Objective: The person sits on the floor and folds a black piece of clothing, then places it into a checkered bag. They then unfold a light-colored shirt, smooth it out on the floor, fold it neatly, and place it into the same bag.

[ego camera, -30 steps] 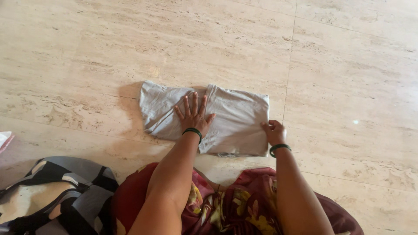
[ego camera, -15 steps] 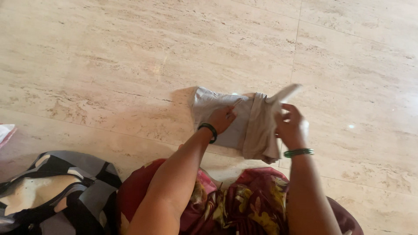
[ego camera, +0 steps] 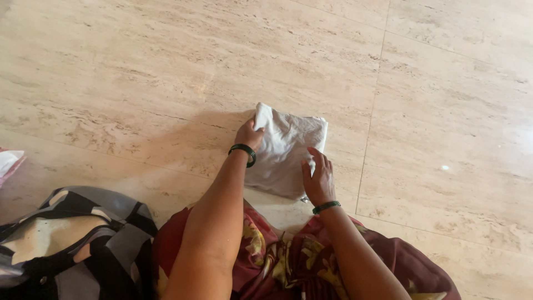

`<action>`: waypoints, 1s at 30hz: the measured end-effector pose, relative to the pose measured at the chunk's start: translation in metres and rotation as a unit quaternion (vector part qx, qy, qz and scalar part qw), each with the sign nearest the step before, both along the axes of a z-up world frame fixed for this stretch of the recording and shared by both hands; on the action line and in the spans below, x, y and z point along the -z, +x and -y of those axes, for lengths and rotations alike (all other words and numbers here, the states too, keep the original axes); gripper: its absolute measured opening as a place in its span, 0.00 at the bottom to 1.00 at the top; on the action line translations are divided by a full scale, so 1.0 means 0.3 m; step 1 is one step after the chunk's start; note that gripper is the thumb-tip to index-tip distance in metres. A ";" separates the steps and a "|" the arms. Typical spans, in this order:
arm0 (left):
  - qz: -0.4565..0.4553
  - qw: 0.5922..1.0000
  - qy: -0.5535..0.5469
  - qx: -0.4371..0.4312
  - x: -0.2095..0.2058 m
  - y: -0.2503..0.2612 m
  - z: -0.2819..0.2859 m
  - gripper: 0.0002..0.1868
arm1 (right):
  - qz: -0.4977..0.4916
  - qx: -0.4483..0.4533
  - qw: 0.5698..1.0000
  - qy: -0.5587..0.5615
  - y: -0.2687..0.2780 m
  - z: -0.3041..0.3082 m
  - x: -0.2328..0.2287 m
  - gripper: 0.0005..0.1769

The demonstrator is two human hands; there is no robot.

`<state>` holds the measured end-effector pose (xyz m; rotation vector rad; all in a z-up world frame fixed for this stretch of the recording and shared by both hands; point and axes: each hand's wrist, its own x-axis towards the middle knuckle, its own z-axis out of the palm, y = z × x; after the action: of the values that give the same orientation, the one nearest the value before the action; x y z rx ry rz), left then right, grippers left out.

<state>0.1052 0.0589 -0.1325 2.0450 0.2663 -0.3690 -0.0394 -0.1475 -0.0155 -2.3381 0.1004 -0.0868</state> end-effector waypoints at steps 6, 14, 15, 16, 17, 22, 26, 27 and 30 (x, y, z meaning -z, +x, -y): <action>0.026 0.995 0.074 -0.066 -0.108 -0.021 -0.057 0.22 | -0.116 -0.151 0.945 -0.266 -0.032 -0.016 0.024 0.36; 0.240 0.904 0.346 0.070 -0.276 -0.109 0.054 0.37 | -0.047 -0.124 0.956 -0.261 -0.014 -0.027 0.060 0.36; 0.252 0.891 0.357 0.126 -0.283 -0.123 0.065 0.36 | -0.053 -0.126 0.951 -0.277 -0.005 -0.043 0.066 0.36; 0.262 0.874 0.367 0.182 -0.289 -0.149 0.075 0.35 | -0.059 -0.128 0.946 -0.293 0.007 -0.062 0.072 0.36; 0.271 0.854 0.375 0.237 -0.297 -0.169 0.078 0.34 | -0.065 -0.130 0.940 -0.309 0.014 -0.072 0.074 0.36; 0.023 0.872 0.382 0.305 -0.339 -0.183 0.058 0.36 | -0.140 -0.137 0.931 -0.309 0.036 -0.050 0.096 0.36; 0.010 0.883 0.358 0.303 -0.340 -0.208 0.053 0.38 | -0.029 -0.105 0.984 -0.142 0.009 0.047 0.200 0.42; 0.022 0.883 0.363 0.295 -0.344 -0.188 0.057 0.40 | -0.009 -0.036 0.990 -0.133 0.029 0.088 0.231 0.44; 0.001 0.889 0.367 0.275 -0.360 -0.243 0.046 0.45 | -0.053 0.121 0.990 -0.058 -0.005 0.171 0.327 0.46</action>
<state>0.0322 0.0453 -0.0245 2.8664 -0.2341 -0.6873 -0.0411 -0.1990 -0.1137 -2.4373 0.4433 -0.0907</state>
